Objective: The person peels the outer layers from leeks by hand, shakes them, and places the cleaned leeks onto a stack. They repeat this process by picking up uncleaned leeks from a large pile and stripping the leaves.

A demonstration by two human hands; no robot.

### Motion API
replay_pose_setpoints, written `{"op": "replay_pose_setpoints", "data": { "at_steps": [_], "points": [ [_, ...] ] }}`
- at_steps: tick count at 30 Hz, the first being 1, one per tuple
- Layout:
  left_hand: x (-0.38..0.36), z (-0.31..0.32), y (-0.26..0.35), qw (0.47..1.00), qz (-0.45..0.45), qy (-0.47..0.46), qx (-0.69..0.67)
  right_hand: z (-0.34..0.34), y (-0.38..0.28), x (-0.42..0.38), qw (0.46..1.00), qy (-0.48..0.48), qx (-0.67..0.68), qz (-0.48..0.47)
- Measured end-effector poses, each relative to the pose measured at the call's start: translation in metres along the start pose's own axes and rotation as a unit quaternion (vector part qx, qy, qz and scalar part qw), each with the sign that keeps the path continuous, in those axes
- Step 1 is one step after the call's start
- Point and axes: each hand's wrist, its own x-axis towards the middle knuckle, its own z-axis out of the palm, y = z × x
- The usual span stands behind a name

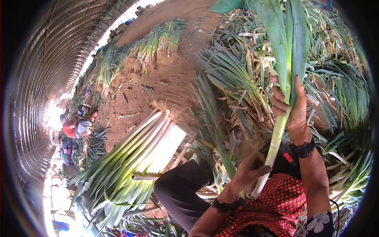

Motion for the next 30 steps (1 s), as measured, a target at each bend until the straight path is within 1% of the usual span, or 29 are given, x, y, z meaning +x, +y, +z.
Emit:
{"op": "replay_pose_setpoints", "data": {
  "at_steps": [1, 2, 3, 4, 6, 8, 9, 10, 11, 12, 14, 15, 16, 18, 20, 22, 23, 24, 25, 26, 27, 28, 29, 30],
  "points": [
    [-0.002, 0.0, 0.005, 1.0, 0.0, -0.002, -0.003, 0.0, 0.0, 0.0, 1.0, 0.008, -0.016, -0.002],
    [-0.006, -0.001, 0.012, 0.994, 0.002, 0.038, 0.106, 0.001, 0.0, 0.002, 1.0, 0.01, -0.026, -0.011],
    [-0.007, 0.0, 0.017, 0.975, 0.005, 0.073, 0.21, 0.002, 0.002, 0.003, 0.999, 0.022, -0.024, -0.017],
    [-0.008, 0.003, 0.014, 0.978, 0.01, 0.107, 0.181, 0.0, 0.003, 0.004, 0.999, 0.038, -0.027, -0.026],
    [-0.01, 0.0, 0.018, 0.937, 0.126, 0.125, 0.302, -0.011, 0.002, 0.008, 0.996, 0.064, -0.059, -0.033],
    [-0.016, -0.008, 0.015, 0.926, 0.151, 0.15, 0.311, -0.014, -0.004, 0.01, 0.991, 0.117, -0.058, -0.028],
    [-0.023, -0.015, -0.009, 0.956, 0.161, 0.186, 0.162, -0.017, -0.007, 0.011, 0.99, 0.12, -0.06, -0.033],
    [-0.021, -0.021, -0.014, 0.962, 0.166, 0.219, 0.012, -0.02, -0.008, 0.012, 0.986, 0.147, -0.059, -0.049],
    [-0.029, -0.025, -0.013, 0.969, 0.118, 0.216, -0.037, -0.021, -0.007, 0.013, 0.981, 0.174, -0.056, -0.062],
    [-0.027, -0.024, -0.006, 0.947, 0.089, 0.252, -0.176, -0.023, -0.008, 0.014, 0.981, 0.174, -0.055, -0.063],
    [-0.031, -0.039, -0.007, 0.895, 0.041, 0.315, -0.313, -0.031, -0.013, 0.014, 0.984, 0.162, -0.024, -0.071],
    [-0.033, -0.047, -0.013, 0.868, 0.038, 0.348, -0.352, -0.034, -0.015, 0.015, 0.985, 0.154, -0.006, -0.079],
    [-0.035, -0.056, -0.02, 0.852, 0.04, 0.351, -0.387, -0.034, -0.016, 0.015, 0.985, 0.152, -0.006, -0.08],
    [-0.035, -0.063, -0.03, 0.833, 0.035, 0.407, -0.375, -0.032, -0.02, 0.014, 0.975, 0.187, -0.015, -0.123],
    [-0.044, -0.093, -0.056, 0.841, 0.043, 0.404, -0.356, -0.031, -0.021, 0.014, 0.97, 0.198, -0.022, -0.141],
    [-0.04, -0.098, -0.051, 0.849, 0.05, 0.403, -0.338, -0.031, -0.022, 0.015, 0.965, 0.194, -0.033, -0.173],
    [-0.034, -0.099, -0.049, 0.861, 0.086, 0.47, -0.175, -0.031, -0.023, 0.014, 0.964, 0.196, -0.033, -0.174],
    [-0.03, -0.097, -0.043, 0.845, 0.119, 0.521, -0.007, -0.029, -0.025, 0.013, 0.963, 0.205, -0.04, -0.171],
    [-0.036, -0.1, -0.038, 0.873, 0.119, 0.466, 0.083, -0.027, -0.025, 0.013, 0.961, 0.213, -0.048, -0.168],
    [-0.035, -0.097, -0.035, 0.874, 0.117, 0.464, 0.082, -0.025, -0.023, 0.014, 0.961, 0.216, -0.049, -0.168],
    [-0.029, -0.091, -0.027, 0.906, 0.13, 0.358, 0.185, -0.022, -0.02, 0.014, 0.961, 0.219, -0.058, -0.161],
    [-0.025, -0.085, -0.017, 0.917, 0.14, 0.244, 0.284, -0.021, -0.018, 0.014, 0.961, 0.222, -0.067, -0.153],
    [-0.021, -0.074, -0.007, 0.898, 0.134, 0.151, 0.391, -0.022, -0.016, 0.015, 0.964, 0.212, -0.066, -0.148],
    [-0.016, -0.06, 0.002, 0.861, 0.126, 0.055, 0.489, -0.02, -0.017, 0.017, 0.963, 0.214, -0.066, -0.148]
  ]
}}
